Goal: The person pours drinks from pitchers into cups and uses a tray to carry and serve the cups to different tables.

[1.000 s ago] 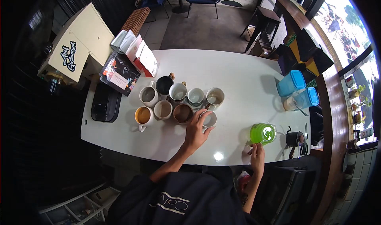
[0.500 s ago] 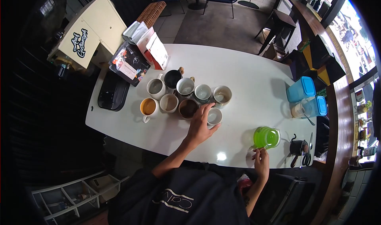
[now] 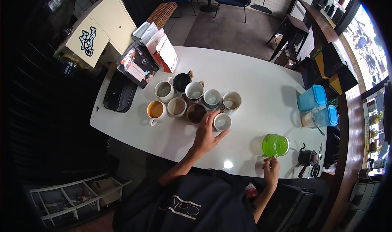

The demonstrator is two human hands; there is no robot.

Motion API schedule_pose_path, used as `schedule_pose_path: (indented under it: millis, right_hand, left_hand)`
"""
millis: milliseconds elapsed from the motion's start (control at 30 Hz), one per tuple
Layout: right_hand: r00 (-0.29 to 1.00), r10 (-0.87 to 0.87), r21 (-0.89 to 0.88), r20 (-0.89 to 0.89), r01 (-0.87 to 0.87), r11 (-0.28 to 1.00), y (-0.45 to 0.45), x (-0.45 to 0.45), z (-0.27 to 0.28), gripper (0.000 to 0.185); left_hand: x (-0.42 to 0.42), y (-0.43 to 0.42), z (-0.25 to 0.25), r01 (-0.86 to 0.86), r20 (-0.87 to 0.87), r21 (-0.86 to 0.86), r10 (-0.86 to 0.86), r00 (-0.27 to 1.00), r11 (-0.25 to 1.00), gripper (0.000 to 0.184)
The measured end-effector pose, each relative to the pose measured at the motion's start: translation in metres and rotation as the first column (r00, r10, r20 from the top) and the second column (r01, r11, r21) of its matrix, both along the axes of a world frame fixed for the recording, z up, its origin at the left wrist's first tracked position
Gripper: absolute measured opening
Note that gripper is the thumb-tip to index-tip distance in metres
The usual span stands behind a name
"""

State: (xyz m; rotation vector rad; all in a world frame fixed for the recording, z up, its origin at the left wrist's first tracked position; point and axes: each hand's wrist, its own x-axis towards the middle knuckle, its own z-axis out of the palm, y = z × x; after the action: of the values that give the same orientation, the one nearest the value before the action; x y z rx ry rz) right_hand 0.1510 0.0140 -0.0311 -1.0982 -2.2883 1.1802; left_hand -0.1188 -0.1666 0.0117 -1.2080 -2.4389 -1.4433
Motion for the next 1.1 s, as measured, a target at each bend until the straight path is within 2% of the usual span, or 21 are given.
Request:
schedule_pose_path:
  millis: [100, 167, 200, 300, 433, 467, 700, 933, 1100]
  right_hand:
    - [0.999, -0.037, 0.024, -0.004, 0.037, 0.999, 0.004, 0.001, -0.005, 0.018]
    - [0.999, -0.054, 0.061, 0.002, 0.053, 0.997, 0.008, 0.002, -0.008, 0.019]
    - [0.998, -0.068, 0.026, -0.017, 0.068, 0.997, 0.008, 0.000, -0.006, 0.021]
    - [0.993, -0.090, -0.058, 0.074, 0.095, 0.994, 0.011, -0.003, 0.004, 0.020]
    - [0.993, -0.087, -0.037, 0.081, 0.090, 0.995, 0.022, -0.001, -0.009, 0.021]
    - [0.997, -0.060, 0.105, -0.044, 0.064, 0.992, 0.025, -0.001, -0.024, 0.020]
    - [0.998, -0.042, 0.080, -0.052, 0.046, 0.996, 0.033, 0.002, -0.032, 0.021]
    - [0.998, -0.056, 0.060, -0.032, 0.058, 0.997, 0.029, -0.001, -0.025, 0.022]
    - [0.995, -0.079, 0.065, -0.062, 0.083, 0.994, 0.031, -0.001, -0.031, 0.023]
  left_hand:
    - [-0.008, -0.016, -0.003, -0.021, 0.270, 0.193, -0.032, 0.962, 0.981, 0.058]
    - [-0.015, -0.028, 0.002, -0.090, 0.332, 0.246, 0.003, 0.943, 0.965, 0.055]
    - [-0.021, -0.033, 0.000, -0.146, 0.368, 0.275, 0.036, 0.929, 0.950, 0.051]
    - [-0.034, -0.056, -0.007, -0.208, 0.439, 0.217, 0.096, 0.893, 0.954, 0.048]
    - [-0.038, -0.074, -0.015, -0.266, 0.464, 0.201, 0.147, 0.874, 0.943, 0.041]
    - [-0.037, -0.076, -0.016, -0.272, 0.465, 0.219, 0.145, 0.873, 0.937, 0.039]
    - [-0.042, -0.094, -0.024, -0.387, 0.499, 0.196, 0.248, 0.830, 0.901, 0.038]
    - [-0.047, -0.109, -0.035, -0.452, 0.470, 0.067, 0.371, 0.801, 0.890, 0.042]
    - [-0.047, -0.114, -0.045, -0.429, 0.451, 0.061, 0.359, 0.817, 0.901, 0.056]
